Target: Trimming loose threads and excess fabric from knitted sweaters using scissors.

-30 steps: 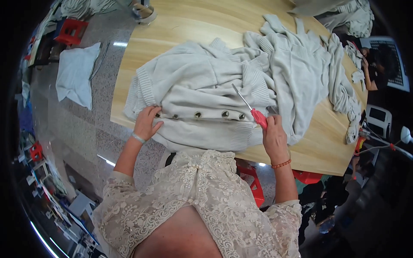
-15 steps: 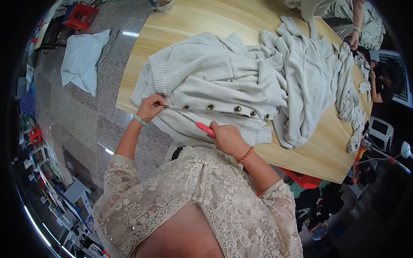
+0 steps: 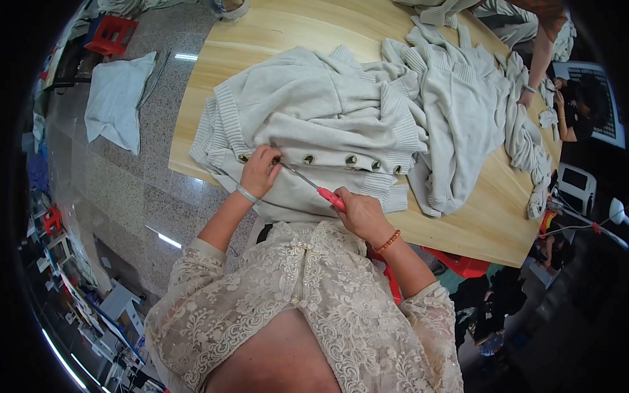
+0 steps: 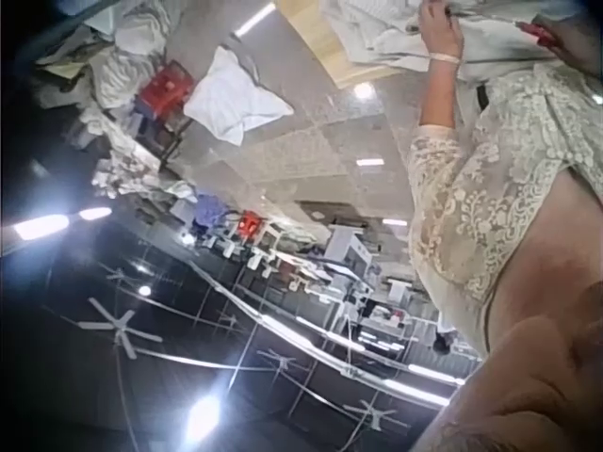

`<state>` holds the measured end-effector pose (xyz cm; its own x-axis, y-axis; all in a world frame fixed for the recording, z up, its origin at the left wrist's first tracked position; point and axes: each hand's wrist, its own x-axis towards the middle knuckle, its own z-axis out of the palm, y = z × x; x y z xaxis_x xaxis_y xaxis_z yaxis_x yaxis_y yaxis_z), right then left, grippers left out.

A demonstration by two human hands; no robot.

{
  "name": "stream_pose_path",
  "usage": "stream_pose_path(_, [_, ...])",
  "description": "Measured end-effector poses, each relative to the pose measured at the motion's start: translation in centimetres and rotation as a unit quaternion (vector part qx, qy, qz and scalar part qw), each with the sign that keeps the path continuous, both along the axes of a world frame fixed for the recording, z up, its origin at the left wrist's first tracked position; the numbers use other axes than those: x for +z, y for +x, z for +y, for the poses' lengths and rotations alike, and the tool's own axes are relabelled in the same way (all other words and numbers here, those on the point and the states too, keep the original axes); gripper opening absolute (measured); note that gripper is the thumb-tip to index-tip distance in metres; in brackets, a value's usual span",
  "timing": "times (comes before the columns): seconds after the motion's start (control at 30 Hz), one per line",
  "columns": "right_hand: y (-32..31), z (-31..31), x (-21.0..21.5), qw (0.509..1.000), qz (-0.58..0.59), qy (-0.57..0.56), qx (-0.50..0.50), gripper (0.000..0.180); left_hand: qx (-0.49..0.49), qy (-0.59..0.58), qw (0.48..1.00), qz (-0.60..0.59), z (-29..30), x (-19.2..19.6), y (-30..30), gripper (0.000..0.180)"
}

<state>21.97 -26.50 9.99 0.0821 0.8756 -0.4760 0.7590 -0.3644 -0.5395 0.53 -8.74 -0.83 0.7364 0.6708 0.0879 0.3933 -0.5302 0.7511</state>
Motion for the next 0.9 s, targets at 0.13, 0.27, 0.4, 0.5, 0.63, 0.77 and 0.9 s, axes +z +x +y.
stream_pose_path(0.13, [-0.1,-0.1,-0.1,0.999,-0.027,-0.030,0.017,0.025,0.009,-0.106,0.994,0.021,1.5,-1.5,0.2,0.019])
stream_pose_path(0.27, [-0.2,-0.5,-0.8,0.999,0.013,-0.027,0.031,0.024,-0.038,-0.197,0.979,0.039,3.2,-0.3,-0.6,0.019])
stream_pose_path(0.4, [1.2,-2.5,-0.2,0.998,0.038,0.031,-0.033,0.026,-0.055,0.089,0.994,-0.017,0.6,3.4,2.3,0.026])
stream_pose_path(0.5, [2.7,-4.6,0.2,0.997,0.030,0.041,-0.060,0.027,-0.022,-0.054,0.996,-0.066,-2.5,5.0,6.1,0.030])
stream_pose_path(0.63, [4.2,-5.5,0.9,0.997,0.010,-0.003,-0.070,0.025,-0.031,-0.015,0.999,-0.001,-2.6,0.5,7.5,0.023])
stream_pose_path(0.77, [4.1,-6.2,-0.1,0.999,-0.010,0.000,-0.032,0.023,-0.031,-0.127,0.991,0.009,-1.6,0.3,7.2,0.013])
stream_pose_path(0.9, [4.0,-6.7,-1.1,0.997,0.046,0.018,-0.064,0.026,-0.084,-0.055,0.993,0.066,-1.0,1.7,7.5,0.018])
